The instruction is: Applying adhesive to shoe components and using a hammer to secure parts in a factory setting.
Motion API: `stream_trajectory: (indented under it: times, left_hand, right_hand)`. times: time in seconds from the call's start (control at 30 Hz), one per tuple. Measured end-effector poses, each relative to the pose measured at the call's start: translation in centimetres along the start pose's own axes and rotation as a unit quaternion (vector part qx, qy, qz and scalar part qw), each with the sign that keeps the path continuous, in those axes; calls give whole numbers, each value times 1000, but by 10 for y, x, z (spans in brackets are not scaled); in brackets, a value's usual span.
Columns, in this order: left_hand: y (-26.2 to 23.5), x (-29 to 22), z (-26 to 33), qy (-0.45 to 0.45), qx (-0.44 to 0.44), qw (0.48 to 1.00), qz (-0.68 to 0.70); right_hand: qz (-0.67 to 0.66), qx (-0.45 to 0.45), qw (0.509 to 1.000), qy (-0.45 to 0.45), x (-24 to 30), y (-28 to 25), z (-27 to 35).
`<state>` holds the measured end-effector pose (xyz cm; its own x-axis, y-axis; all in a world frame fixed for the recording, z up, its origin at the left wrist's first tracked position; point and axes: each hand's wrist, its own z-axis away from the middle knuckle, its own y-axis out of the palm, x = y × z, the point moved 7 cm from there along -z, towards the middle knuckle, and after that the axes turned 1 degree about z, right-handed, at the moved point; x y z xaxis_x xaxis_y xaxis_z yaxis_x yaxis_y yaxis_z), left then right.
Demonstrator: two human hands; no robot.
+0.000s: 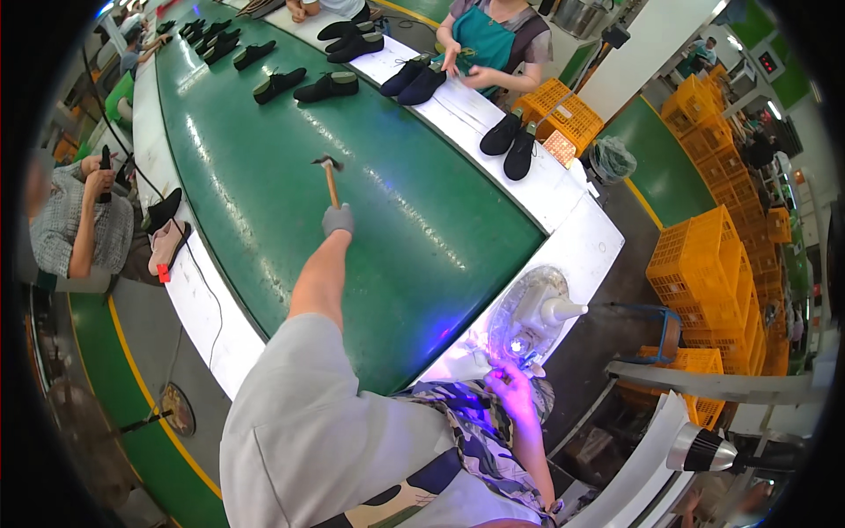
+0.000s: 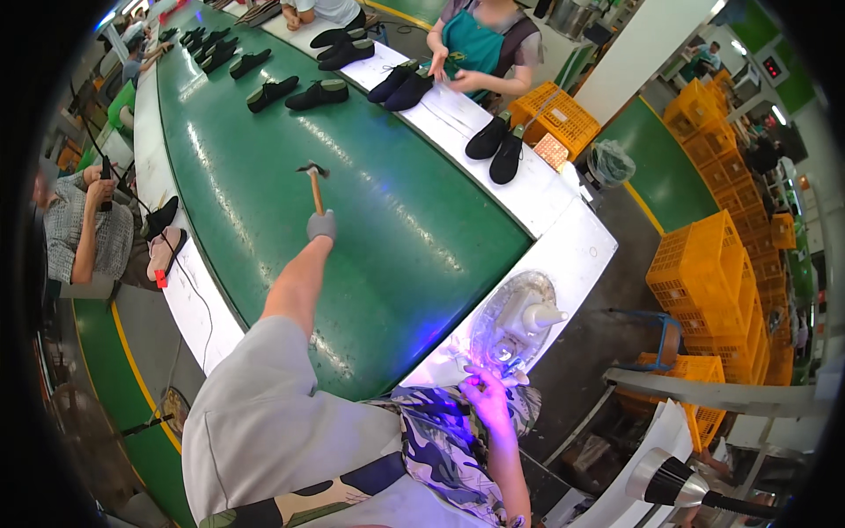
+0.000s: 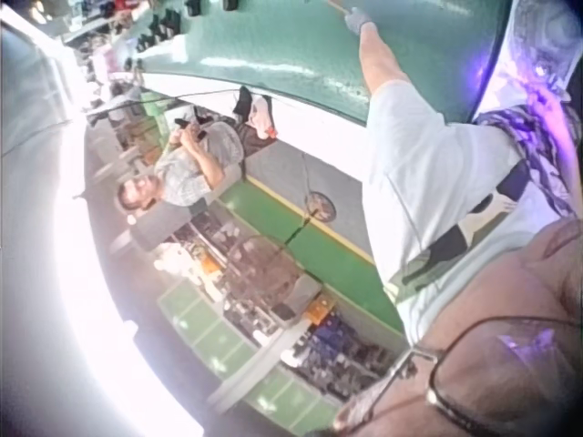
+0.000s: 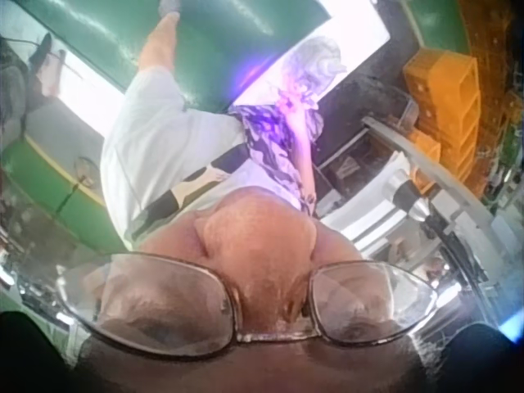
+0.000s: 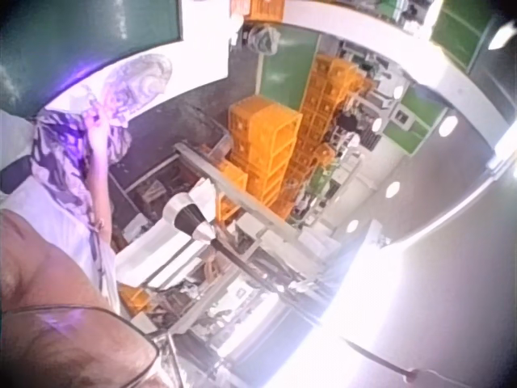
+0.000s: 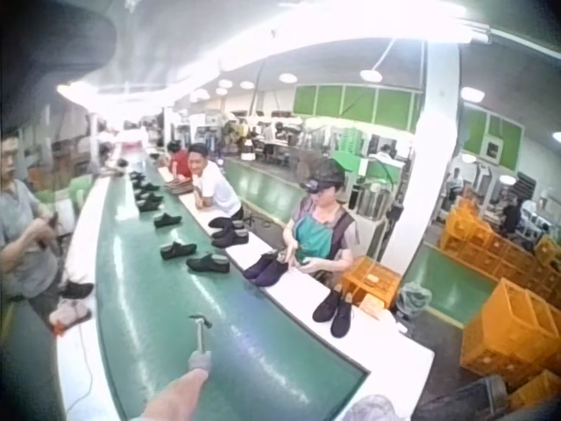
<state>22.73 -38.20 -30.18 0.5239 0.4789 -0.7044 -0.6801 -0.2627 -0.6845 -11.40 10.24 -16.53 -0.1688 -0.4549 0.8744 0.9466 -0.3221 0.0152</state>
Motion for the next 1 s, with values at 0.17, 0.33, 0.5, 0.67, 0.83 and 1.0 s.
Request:
stream_trajectory:
  times: [0.17, 0.33, 0.5, 0.67, 0.83, 1.0]
  left_hand:
    - [-22, 6, -9, -73, 136, 986, 70]
    - [-23, -7, 87, -223, 379, 806, 398]
    - [-6, -1, 157, -227, 426, 784, 390]
    - [9, 1, 205, -255, 485, 774, 318]
    - [28, 19, 224, -265, 499, 773, 289]
    - [24, 48, 220, -261, 482, 797, 253]
  right_hand:
    - [4, 15, 1000, -3, -1, 1, 2]
    - [-22, 21, 999, -9, -7, 1, -4]
    - [-13, 28, 999, -29, -6, 1, -5]
    - [-22, 22, 999, -34, -8, 2, 0]
    - [-46, 24, 998, -20, -31, 1, 4]
    - [-40, 18, 999, 15, -54, 3, -2]
